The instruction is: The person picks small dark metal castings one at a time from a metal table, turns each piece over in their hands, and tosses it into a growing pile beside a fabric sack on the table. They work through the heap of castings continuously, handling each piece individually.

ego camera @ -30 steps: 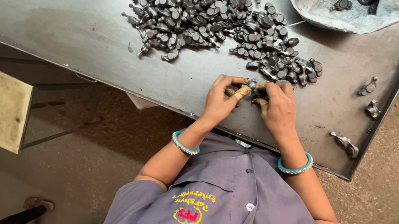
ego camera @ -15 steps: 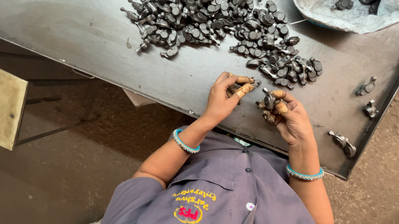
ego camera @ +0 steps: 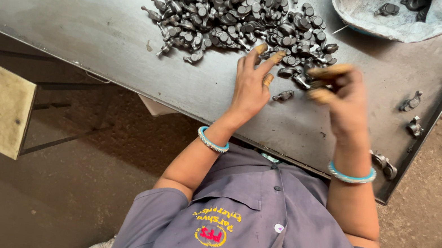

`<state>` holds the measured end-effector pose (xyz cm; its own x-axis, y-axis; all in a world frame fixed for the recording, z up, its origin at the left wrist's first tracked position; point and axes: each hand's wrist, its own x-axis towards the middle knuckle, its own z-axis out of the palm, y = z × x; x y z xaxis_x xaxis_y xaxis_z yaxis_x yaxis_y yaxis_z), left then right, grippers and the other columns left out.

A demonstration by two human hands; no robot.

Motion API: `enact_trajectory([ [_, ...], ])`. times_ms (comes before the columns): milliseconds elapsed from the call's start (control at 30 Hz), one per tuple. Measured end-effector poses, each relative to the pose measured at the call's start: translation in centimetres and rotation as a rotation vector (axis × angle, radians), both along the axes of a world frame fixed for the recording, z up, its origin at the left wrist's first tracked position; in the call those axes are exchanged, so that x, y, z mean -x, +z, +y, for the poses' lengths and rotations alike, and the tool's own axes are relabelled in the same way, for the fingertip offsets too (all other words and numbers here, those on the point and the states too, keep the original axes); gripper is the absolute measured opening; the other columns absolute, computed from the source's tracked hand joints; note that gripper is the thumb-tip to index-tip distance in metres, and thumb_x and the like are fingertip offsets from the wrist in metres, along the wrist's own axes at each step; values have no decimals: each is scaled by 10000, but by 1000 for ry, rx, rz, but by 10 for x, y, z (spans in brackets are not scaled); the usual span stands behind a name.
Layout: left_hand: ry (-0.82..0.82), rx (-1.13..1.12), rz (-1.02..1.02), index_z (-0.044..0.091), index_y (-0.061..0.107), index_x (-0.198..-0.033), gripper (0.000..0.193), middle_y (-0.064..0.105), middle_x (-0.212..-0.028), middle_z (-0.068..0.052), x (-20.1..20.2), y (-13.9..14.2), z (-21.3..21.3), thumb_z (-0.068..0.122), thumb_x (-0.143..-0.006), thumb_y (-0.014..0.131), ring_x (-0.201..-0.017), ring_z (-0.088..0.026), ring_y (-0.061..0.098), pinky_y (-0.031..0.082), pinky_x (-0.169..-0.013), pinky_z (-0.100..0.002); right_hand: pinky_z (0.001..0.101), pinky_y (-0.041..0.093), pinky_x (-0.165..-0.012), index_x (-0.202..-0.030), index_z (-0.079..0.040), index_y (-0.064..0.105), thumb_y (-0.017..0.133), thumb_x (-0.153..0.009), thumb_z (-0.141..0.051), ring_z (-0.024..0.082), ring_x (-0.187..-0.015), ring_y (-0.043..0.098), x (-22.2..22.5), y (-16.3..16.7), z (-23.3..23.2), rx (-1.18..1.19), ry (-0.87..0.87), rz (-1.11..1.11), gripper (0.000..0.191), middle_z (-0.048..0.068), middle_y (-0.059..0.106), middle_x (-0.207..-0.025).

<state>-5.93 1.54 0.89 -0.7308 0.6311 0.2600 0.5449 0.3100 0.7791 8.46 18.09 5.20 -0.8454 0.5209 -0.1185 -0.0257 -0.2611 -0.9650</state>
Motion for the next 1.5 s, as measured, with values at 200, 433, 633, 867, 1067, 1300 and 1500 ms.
enact_trajectory([
  [200,-75,253,22,272,672,-1338,668,405,-1482,-162,8,-9,19,-71,-765,652,-1234,-413,416,426,-990,-537,412,500,-945,-1074,-58,667,813,-723,90,333,-1029,596,12,-20,-61,-1229,51,-308,408,115,712,-1034],
  [433,-163,290,-48,260,690,-1304,618,448,-1384,-149,16,-11,14,-36,-761,686,-1207,-402,439,444,-990,-536,361,553,-803,-997,-36,630,849,-769,17,247,-885,657,-18,-45,-48,-737,-105,-337,321,105,692,-960],
  [633,-216,257,-106,201,734,-1238,498,507,-1283,-157,-13,-14,1,-35,-800,698,-1115,-397,491,476,-1006,-476,298,594,-815,-1175,-30,592,791,-894,-12,172,-925,695,-58,-72,-35,408,-115,32,345,91,716,-1054],
  [867,-171,115,-147,139,727,-1208,443,510,-1197,-175,-37,-18,-12,-11,-791,745,-1081,-396,563,499,-931,-473,312,586,-796,-1311,14,577,803,-900,-162,213,-922,717,-82,-75,-32,660,-52,22,501,133,728,-1105],
  [1067,-168,88,-214,126,705,-1209,468,523,-1220,-174,-34,-15,-22,41,-760,810,-1079,-384,588,508,-917,-471,283,552,-700,-1228,30,614,778,-879,-129,196,-873,706,-87,-57,-28,406,173,-156,417,133,742,-1007],
  [1300,-185,116,-187,142,698,-1233,541,521,-1225,-167,-35,-6,-25,75,-719,855,-1117,-392,574,508,-929,-455,283,550,-631,-1103,-1,569,714,-866,62,173,-772,701,-71,-25,3,169,149,-230,285,132,736,-940],
  [1500,-188,129,-206,159,700,-1249,555,519,-1219,-165,-33,0,-25,77,-723,860,-1107,-380,579,507,-934,-452,295,571,-685,-1192,-5,552,709,-821,134,187,-811,704,-63,-24,4,319,9,-104,426,131,723,-962],
])
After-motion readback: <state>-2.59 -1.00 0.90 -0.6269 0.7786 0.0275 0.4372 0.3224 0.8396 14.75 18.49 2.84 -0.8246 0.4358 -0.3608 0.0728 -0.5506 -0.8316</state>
